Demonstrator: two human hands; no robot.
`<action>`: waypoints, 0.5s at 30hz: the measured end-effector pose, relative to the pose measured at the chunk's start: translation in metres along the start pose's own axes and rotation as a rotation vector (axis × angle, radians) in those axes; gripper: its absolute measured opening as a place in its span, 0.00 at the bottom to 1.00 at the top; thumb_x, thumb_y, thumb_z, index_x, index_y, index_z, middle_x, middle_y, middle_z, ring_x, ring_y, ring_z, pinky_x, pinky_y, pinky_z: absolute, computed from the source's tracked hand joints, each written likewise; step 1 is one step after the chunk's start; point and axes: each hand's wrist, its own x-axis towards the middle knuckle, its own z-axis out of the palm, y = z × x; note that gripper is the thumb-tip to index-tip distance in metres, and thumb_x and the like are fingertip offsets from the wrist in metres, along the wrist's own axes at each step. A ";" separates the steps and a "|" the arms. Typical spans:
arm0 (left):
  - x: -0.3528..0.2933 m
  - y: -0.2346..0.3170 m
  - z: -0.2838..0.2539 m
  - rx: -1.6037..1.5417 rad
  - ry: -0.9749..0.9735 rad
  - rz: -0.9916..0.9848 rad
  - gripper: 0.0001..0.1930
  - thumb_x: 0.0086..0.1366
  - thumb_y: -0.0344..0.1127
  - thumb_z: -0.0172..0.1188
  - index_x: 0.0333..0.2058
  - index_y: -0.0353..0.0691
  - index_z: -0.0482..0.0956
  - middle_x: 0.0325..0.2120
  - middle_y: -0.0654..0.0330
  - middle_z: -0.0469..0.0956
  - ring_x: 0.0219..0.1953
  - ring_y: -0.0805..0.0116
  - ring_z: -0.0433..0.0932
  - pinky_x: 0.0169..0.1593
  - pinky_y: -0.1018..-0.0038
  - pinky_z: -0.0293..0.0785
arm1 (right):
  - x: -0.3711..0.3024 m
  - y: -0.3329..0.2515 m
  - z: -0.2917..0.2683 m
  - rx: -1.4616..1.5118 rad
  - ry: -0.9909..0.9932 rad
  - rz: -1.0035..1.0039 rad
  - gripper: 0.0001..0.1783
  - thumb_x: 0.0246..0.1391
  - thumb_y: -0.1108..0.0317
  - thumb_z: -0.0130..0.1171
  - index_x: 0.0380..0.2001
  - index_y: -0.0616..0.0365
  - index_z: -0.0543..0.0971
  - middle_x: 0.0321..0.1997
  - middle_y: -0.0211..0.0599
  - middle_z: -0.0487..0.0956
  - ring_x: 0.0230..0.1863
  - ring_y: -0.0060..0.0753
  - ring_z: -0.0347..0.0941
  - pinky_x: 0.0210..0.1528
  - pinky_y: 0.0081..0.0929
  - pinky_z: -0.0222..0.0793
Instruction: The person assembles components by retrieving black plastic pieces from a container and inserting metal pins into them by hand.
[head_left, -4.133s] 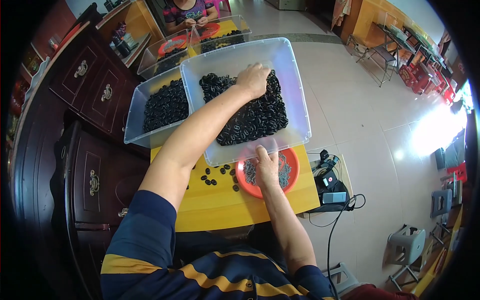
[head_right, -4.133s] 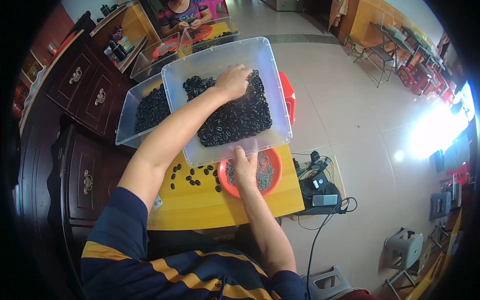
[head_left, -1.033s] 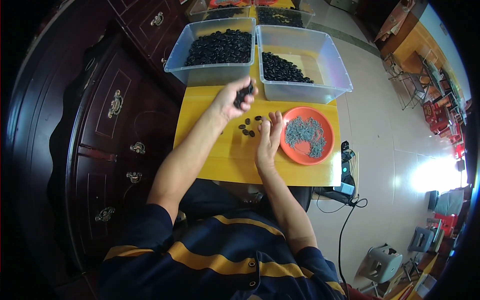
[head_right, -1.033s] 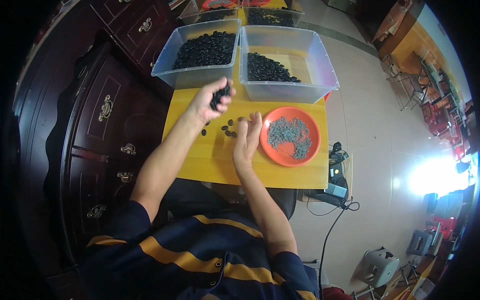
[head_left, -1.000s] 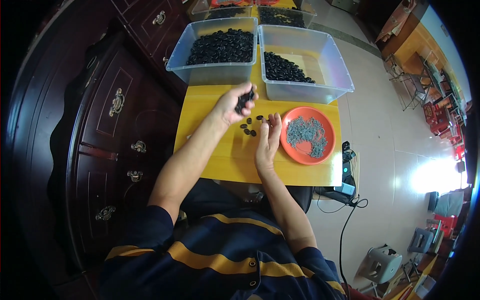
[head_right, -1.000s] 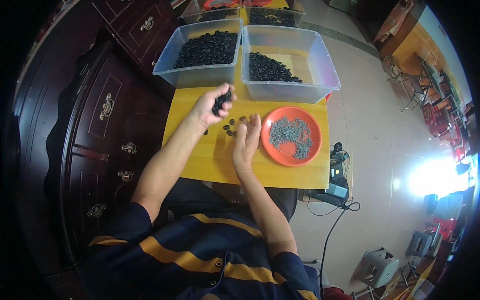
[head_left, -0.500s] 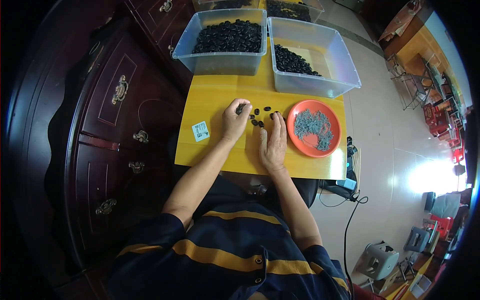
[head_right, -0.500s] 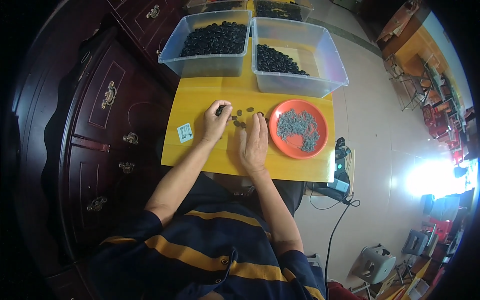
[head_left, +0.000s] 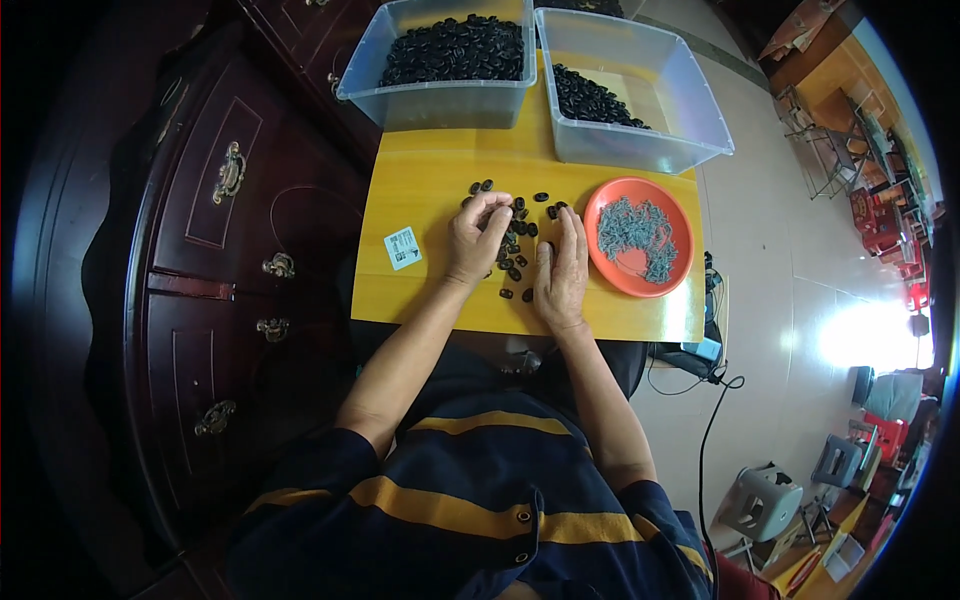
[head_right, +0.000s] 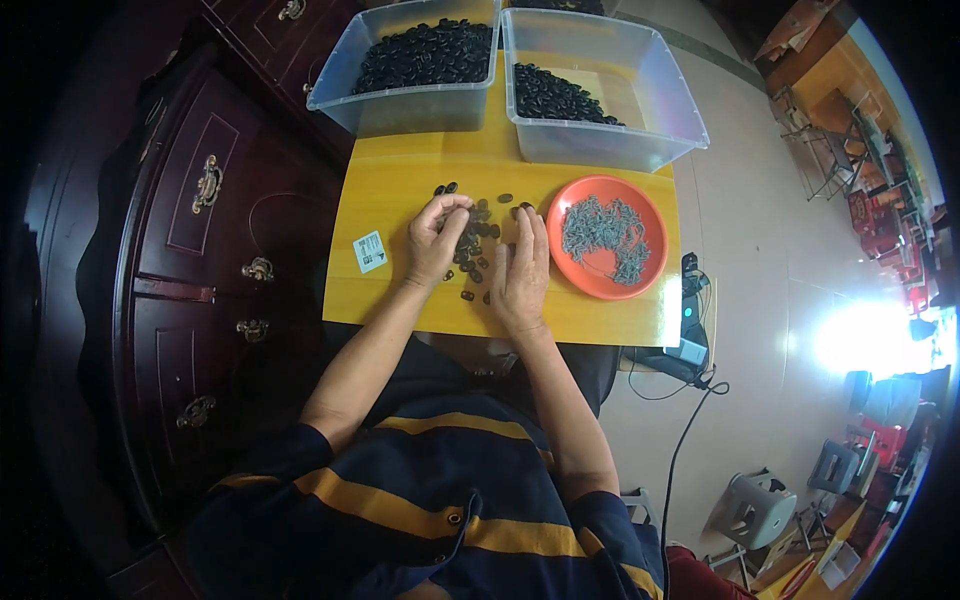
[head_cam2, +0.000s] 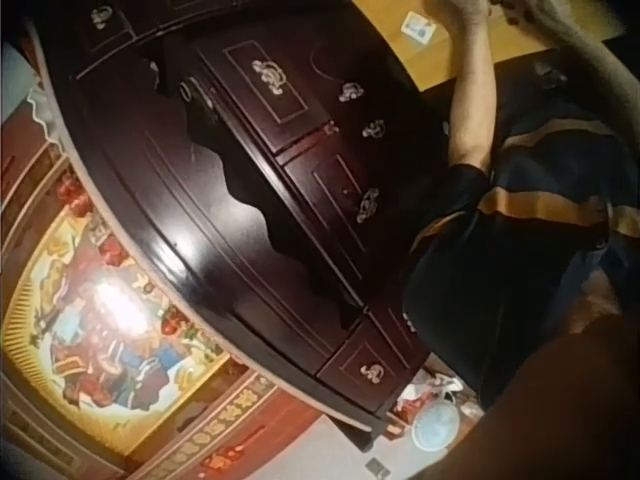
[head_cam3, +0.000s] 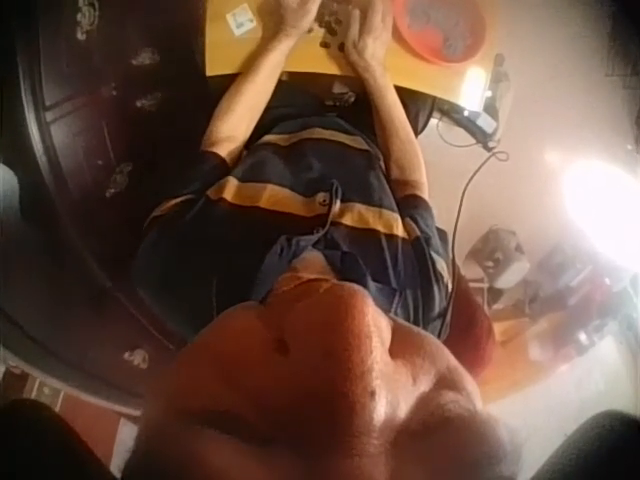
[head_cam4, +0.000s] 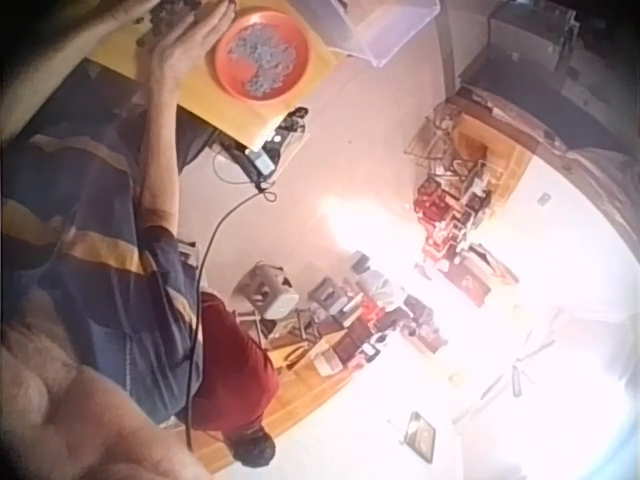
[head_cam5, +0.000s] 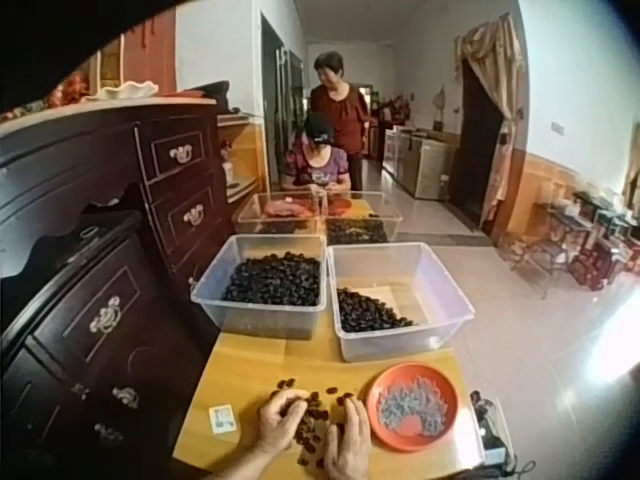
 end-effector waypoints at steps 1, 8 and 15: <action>0.001 0.000 -0.004 -0.038 0.000 0.014 0.09 0.67 0.34 0.59 0.42 0.36 0.80 0.36 0.58 0.84 0.39 0.68 0.81 0.45 0.71 0.76 | 0.000 0.000 0.001 -0.001 -0.001 0.005 0.29 0.60 0.74 0.52 0.65 0.65 0.61 0.67 0.60 0.63 0.69 0.60 0.57 0.70 0.48 0.53; 0.022 -0.002 -0.031 0.141 0.134 0.162 0.17 0.74 0.43 0.50 0.45 0.36 0.79 0.46 0.51 0.81 0.50 0.59 0.79 0.54 0.68 0.73 | 0.016 0.009 0.012 -0.058 0.011 0.008 0.27 0.63 0.70 0.50 0.64 0.67 0.63 0.66 0.62 0.63 0.68 0.62 0.58 0.69 0.47 0.55; 0.026 -0.007 -0.013 0.135 0.064 0.121 0.18 0.75 0.44 0.47 0.47 0.35 0.79 0.44 0.49 0.81 0.47 0.55 0.80 0.52 0.67 0.74 | 0.032 0.004 0.035 0.051 -0.045 0.018 0.26 0.66 0.65 0.48 0.62 0.68 0.64 0.64 0.64 0.66 0.65 0.62 0.63 0.66 0.46 0.59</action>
